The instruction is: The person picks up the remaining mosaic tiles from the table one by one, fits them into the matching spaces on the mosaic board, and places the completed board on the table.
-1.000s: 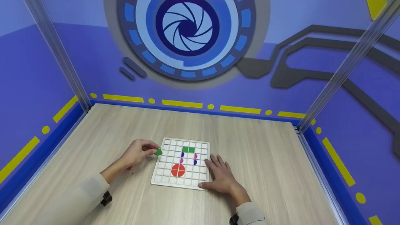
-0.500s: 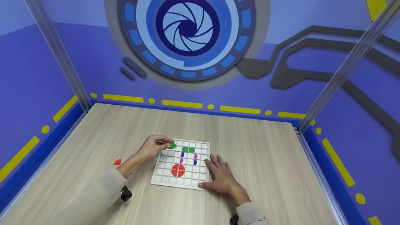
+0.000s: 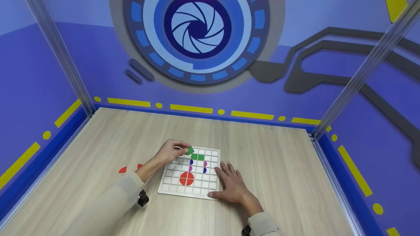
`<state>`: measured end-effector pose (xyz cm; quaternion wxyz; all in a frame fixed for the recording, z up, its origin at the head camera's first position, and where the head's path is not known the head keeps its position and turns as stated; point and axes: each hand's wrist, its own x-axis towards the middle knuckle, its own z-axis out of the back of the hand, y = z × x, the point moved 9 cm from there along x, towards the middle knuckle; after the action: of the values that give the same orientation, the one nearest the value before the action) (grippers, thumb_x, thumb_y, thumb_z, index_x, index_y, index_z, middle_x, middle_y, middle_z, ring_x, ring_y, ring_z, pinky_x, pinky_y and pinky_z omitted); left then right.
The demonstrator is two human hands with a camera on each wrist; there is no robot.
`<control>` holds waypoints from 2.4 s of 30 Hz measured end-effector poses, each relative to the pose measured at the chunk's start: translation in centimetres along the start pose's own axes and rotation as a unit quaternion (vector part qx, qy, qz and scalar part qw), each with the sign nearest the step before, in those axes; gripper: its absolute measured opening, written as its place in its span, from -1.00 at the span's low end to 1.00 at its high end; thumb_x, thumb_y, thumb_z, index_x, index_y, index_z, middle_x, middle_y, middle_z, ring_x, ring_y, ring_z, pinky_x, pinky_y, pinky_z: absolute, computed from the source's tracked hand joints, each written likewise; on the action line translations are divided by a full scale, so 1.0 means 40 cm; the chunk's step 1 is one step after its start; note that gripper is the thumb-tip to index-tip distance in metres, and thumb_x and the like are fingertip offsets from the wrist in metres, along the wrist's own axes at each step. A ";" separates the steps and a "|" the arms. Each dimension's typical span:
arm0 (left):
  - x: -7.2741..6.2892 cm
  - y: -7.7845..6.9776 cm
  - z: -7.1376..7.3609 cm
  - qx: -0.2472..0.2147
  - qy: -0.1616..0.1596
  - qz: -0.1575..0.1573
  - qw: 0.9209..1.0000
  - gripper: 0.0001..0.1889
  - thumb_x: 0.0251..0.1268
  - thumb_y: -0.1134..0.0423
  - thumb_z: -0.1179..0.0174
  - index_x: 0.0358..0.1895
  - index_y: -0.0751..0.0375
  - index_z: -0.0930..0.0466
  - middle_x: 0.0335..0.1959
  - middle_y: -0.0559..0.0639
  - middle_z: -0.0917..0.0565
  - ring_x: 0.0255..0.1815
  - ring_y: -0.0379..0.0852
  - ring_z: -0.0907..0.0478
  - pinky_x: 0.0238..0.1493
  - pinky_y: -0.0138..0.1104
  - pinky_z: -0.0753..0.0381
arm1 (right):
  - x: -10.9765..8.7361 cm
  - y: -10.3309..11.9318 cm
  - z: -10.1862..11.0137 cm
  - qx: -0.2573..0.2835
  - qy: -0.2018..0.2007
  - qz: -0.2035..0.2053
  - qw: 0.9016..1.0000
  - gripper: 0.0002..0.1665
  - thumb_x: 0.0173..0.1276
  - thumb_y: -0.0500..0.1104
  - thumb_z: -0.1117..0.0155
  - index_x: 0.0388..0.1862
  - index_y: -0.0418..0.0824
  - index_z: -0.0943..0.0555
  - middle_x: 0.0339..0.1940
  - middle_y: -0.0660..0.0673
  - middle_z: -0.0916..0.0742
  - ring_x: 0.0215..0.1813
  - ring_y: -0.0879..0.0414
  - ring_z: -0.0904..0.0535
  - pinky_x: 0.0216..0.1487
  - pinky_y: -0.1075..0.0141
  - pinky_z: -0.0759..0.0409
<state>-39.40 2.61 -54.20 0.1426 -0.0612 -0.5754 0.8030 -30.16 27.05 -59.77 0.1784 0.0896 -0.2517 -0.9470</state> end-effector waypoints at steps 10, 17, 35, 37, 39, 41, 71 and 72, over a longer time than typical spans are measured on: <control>0.042 -0.022 -0.059 0.045 0.015 -0.001 0.999 -0.80 0.50 0.37 -0.30 0.06 0.12 -0.82 -0.10 -0.08 -0.75 -0.07 -0.14 -0.65 -0.05 -0.30 -0.68 | -0.005 -0.004 -0.002 -0.007 0.001 -0.010 1.000 0.30 0.18 0.51 -0.47 0.72 -0.08 -0.23 0.77 -0.19 -0.12 0.76 -0.28 0.17 0.60 -0.38 0.17; 0.077 -0.025 -0.086 0.023 0.001 0.005 1.000 -0.88 0.46 0.38 -0.35 -0.08 0.14 -0.85 -0.17 -0.04 -0.78 -0.17 -0.14 -0.67 -0.16 -0.31 -0.67 | -0.005 0.000 -0.002 -0.010 0.004 -0.008 1.000 0.29 0.18 0.51 -0.47 0.72 -0.08 -0.24 0.77 -0.20 -0.13 0.76 -0.27 0.16 0.60 -0.38 0.16; 0.134 0.020 -0.168 0.118 0.050 0.018 0.992 -0.88 0.48 0.31 -0.36 -0.09 0.05 -0.86 -0.21 -0.19 -0.77 -0.15 -0.22 -0.63 0.03 -0.27 -0.63 | -0.007 -0.003 -0.001 -0.014 0.007 -0.008 1.000 0.28 0.20 0.52 -0.44 0.73 -0.05 -0.23 0.77 -0.19 -0.11 0.76 -0.27 0.17 0.60 -0.38 0.15; 0.135 0.021 -0.173 0.123 0.051 0.013 0.991 -0.88 0.49 0.31 -0.35 -0.10 0.05 -0.86 -0.22 -0.20 -0.77 -0.16 -0.22 -0.63 0.04 -0.27 -0.63 | -0.007 -0.004 -0.002 -0.016 0.006 -0.007 1.000 0.28 0.20 0.53 -0.43 0.73 -0.05 -0.23 0.77 -0.18 -0.11 0.76 -0.26 0.17 0.60 -0.38 0.15; 0.135 0.022 -0.176 0.128 0.048 0.006 0.991 -0.89 0.49 0.31 -0.35 -0.11 0.05 -0.86 -0.23 -0.21 -0.76 -0.16 -0.23 -0.62 0.04 -0.27 -0.63 | -0.007 -0.005 -0.002 -0.017 0.005 -0.007 1.000 0.28 0.20 0.53 -0.43 0.73 -0.05 -0.23 0.77 -0.18 -0.12 0.76 -0.26 0.16 0.60 -0.38 0.14; 0.135 0.021 -0.177 0.133 0.046 0.001 0.990 -0.89 0.49 0.30 -0.35 -0.12 0.06 -0.86 -0.23 -0.21 -0.76 -0.17 -0.24 -0.62 0.03 -0.28 -0.63 | -0.006 -0.005 -0.003 -0.019 0.005 -0.007 1.000 0.28 0.20 0.53 -0.43 0.73 -0.04 -0.23 0.77 -0.18 -0.12 0.76 -0.26 0.16 0.60 -0.38 0.14; 0.125 0.003 -0.183 0.237 0.038 -0.052 0.969 -0.85 0.44 0.12 -0.43 -0.03 -0.02 -0.84 -0.11 -0.14 -0.69 -0.02 -0.13 -0.57 0.11 -0.20 -0.53 | -0.009 0.000 -0.001 -0.011 0.002 0.005 1.000 0.28 0.21 0.50 -0.45 0.72 -0.09 -0.23 0.77 -0.23 -0.12 0.75 -0.30 0.16 0.59 -0.41 0.15; 0.120 0.000 -0.176 0.222 0.044 -0.049 0.973 -0.82 0.44 0.12 -0.42 0.01 0.01 -0.83 -0.08 -0.12 -0.69 0.02 -0.11 -0.59 0.13 -0.20 -0.54 | -0.008 -0.001 -0.003 -0.011 0.003 0.003 1.000 0.28 0.21 0.50 -0.45 0.72 -0.09 -0.23 0.77 -0.22 -0.12 0.75 -0.30 0.16 0.59 -0.41 0.15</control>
<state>-42.12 10.44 -56.20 0.2165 -0.0350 -0.3786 0.8992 -29.83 27.16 -59.86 0.1832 0.0897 -0.2409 -0.9489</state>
